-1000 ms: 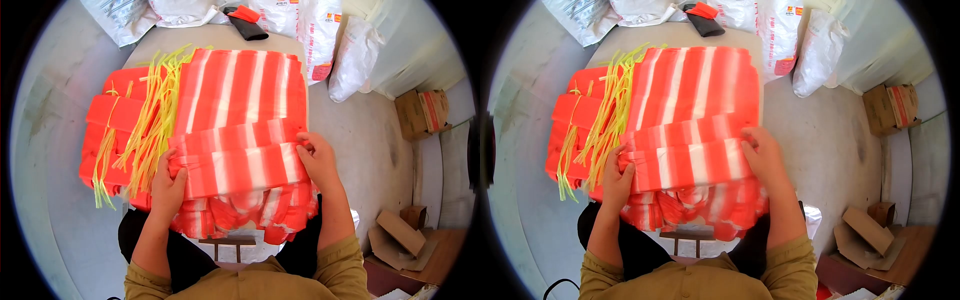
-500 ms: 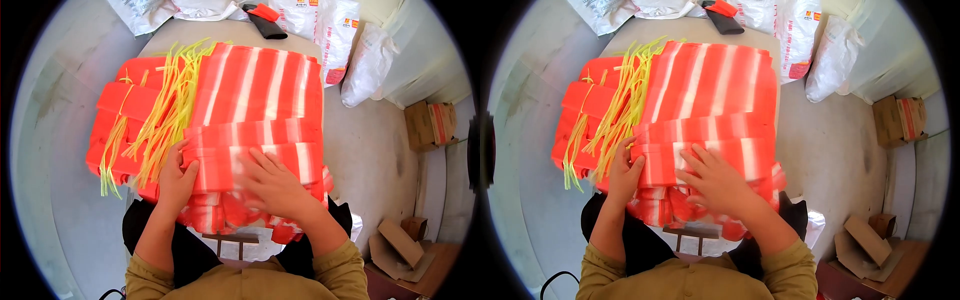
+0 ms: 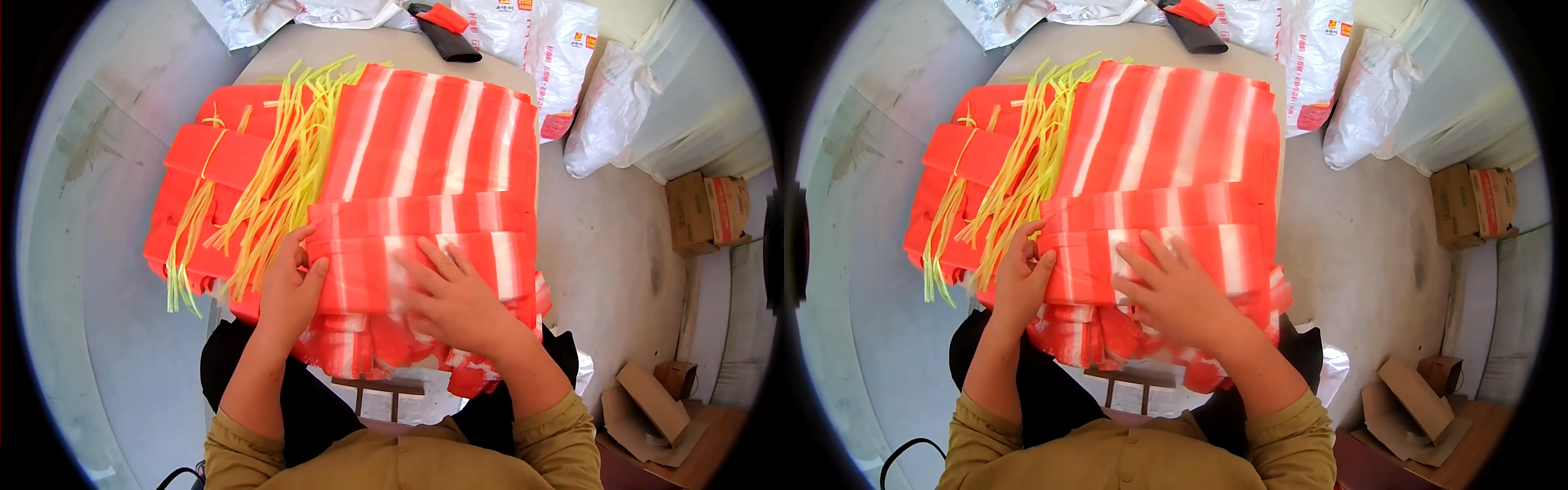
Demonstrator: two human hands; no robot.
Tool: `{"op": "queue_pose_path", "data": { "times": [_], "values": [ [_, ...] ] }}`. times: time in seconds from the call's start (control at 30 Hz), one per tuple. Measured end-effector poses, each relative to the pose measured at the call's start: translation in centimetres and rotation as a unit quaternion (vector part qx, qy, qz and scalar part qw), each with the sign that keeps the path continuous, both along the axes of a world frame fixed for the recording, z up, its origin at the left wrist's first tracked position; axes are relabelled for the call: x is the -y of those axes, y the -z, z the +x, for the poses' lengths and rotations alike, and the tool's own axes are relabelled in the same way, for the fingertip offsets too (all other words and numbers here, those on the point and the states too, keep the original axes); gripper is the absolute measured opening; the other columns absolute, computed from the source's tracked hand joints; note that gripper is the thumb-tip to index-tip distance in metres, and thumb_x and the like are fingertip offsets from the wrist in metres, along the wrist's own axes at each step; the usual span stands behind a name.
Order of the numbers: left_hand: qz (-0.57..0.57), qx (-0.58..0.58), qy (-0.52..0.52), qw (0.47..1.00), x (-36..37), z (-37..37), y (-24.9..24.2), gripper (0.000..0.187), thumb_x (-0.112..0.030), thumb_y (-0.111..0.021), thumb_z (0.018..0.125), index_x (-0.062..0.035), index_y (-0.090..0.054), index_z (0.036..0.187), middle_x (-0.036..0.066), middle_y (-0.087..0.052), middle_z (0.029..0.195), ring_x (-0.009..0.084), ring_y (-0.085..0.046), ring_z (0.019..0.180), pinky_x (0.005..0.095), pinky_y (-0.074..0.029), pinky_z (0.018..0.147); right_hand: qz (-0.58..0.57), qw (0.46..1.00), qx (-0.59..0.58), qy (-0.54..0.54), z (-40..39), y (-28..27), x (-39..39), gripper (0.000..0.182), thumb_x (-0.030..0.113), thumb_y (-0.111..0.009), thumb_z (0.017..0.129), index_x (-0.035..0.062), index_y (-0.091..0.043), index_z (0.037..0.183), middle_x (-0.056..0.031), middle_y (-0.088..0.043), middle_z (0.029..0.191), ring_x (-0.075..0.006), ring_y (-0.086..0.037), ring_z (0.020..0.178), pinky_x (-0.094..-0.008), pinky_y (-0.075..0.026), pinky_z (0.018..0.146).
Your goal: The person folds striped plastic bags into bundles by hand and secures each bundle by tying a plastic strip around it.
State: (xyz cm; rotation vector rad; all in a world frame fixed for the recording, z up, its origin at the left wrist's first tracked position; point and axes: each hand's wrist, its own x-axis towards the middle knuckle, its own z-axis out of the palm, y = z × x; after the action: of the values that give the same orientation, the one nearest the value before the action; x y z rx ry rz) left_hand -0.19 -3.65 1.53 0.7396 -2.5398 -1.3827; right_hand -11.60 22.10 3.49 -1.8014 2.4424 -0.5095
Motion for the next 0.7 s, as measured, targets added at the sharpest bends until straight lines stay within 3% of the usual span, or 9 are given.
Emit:
{"op": "queue_pose_path", "data": {
  "times": [0.07, 0.13, 0.17, 0.27, 0.37, 0.4, 0.63, 0.7],
  "values": [
    [-0.11, 0.047, 0.003, 0.993, -0.4, -0.1, -1.2, 0.051, -0.01, -0.076, 0.094, -0.0052, -0.058, 0.141, 0.012, -0.07, 0.11, 0.021, -0.065, 0.084, 0.0316, -0.053, 0.08, -0.006, 1.0, -0.007, 0.006, -0.1, 0.3, 0.0, 0.065, 0.022, -0.082, 0.081, 0.0208, -0.06, 0.141, -0.0101, -0.048, 0.161, -0.0412, -0.042, 0.149, -0.057, -0.039, 0.118],
    [-0.275, -0.033, 0.039, 0.96, -0.6, 0.4, -0.6, 0.057, -0.018, -0.083, 0.086, -0.0071, -0.062, 0.138, 0.013, -0.068, 0.12, 0.0283, -0.065, 0.097, 0.0388, -0.053, 0.087, -0.004, 1.0, -0.021, 0.006, -0.2, 0.4, -0.1, 0.07, 0.02, -0.083, 0.08, 0.0181, -0.058, 0.145, -0.0103, -0.049, 0.16, -0.0386, -0.043, 0.149, -0.0549, -0.039, 0.119],
    [-0.355, -0.073, 0.057, 0.93, -0.6, 0.5, -0.4, 0.061, -0.023, -0.086, 0.083, -0.0081, -0.064, 0.137, 0.014, -0.066, 0.125, 0.032, -0.065, 0.103, 0.0424, -0.053, 0.091, -0.014, 1.0, -0.025, 0.005, -0.2, 0.4, 0.0, 0.063, 0.019, -0.08, 0.083, 0.0158, -0.06, 0.143, -0.0111, -0.05, 0.158, -0.0383, -0.045, 0.147, -0.0552, -0.04, 0.117],
    [-0.337, -0.153, 0.244, 0.896, -1.4, 0.1, -1.5, 0.069, -0.032, -0.09, 0.075, -0.0118, -0.066, 0.136, 0.014, -0.06, 0.141, 0.0353, -0.059, 0.128, 0.0523, -0.048, 0.106, -0.03, 0.999, -0.036, 0.006, -0.2, 0.2, 0.3, 0.05, 0.017, -0.073, 0.088, 0.0112, -0.065, 0.137, -0.013, -0.054, 0.154, -0.0373, -0.049, 0.142, -0.0555, -0.041, 0.114],
    [-0.351, -0.102, 0.307, 0.879, -3.3, -0.2, -1.4, 0.074, -0.037, -0.09, 0.072, -0.0138, -0.065, 0.138, 0.012, -0.058, 0.148, 0.0333, -0.054, 0.139, 0.0561, -0.041, 0.115, -0.021, 0.999, -0.044, 0.015, 0.0, 0.2, 0.5, 0.05, 0.017, -0.072, 0.089, 0.0109, -0.065, 0.137, -0.0138, -0.054, 0.153, -0.0361, -0.049, 0.142, -0.0542, -0.042, 0.114],
    [-0.338, -0.087, 0.302, 0.887, -3.7, -0.1, -1.2, 0.074, -0.033, -0.089, 0.072, -0.0133, -0.064, 0.14, 0.013, -0.056, 0.152, 0.033, -0.051, 0.144, 0.0565, -0.038, 0.118, -0.016, 0.999, -0.046, 0.019, 0.0, 0.1, 0.6, 0.051, 0.018, -0.073, 0.088, 0.0106, -0.065, 0.137, -0.0141, -0.055, 0.153, -0.0357, -0.049, 0.142, -0.0538, -0.042, 0.114],
    [-0.358, -0.061, 0.3, 0.882, -3.9, -0.5, -0.9, 0.076, -0.016, -0.082, 0.07, -0.0104, -0.061, 0.143, 0.014, -0.055, 0.153, 0.033, -0.05, 0.145, 0.0549, -0.04, 0.118, 0.004, 0.997, 0.067, 0.039, -1.2, -1.5, -1.1, 0.064, 0.01, -0.077, 0.078, 0.0052, -0.06, 0.139, -0.0156, -0.055, 0.152, -0.037, -0.047, 0.146, -0.054, -0.04, 0.117],
    [-0.364, -0.057, 0.301, 0.88, -4.0, -0.5, -0.8, 0.077, -0.015, -0.081, 0.07, -0.0099, -0.06, 0.143, 0.014, -0.055, 0.154, 0.0331, -0.05, 0.145, 0.0544, -0.041, 0.117, 0.027, 0.997, 0.031, 0.06, -1.9, -1.8, -2.6, 0.066, 0.007, -0.076, 0.076, 0.0047, -0.06, 0.139, -0.0162, -0.055, 0.151, -0.0377, -0.047, 0.147, -0.0541, -0.039, 0.118]
  ]
}}
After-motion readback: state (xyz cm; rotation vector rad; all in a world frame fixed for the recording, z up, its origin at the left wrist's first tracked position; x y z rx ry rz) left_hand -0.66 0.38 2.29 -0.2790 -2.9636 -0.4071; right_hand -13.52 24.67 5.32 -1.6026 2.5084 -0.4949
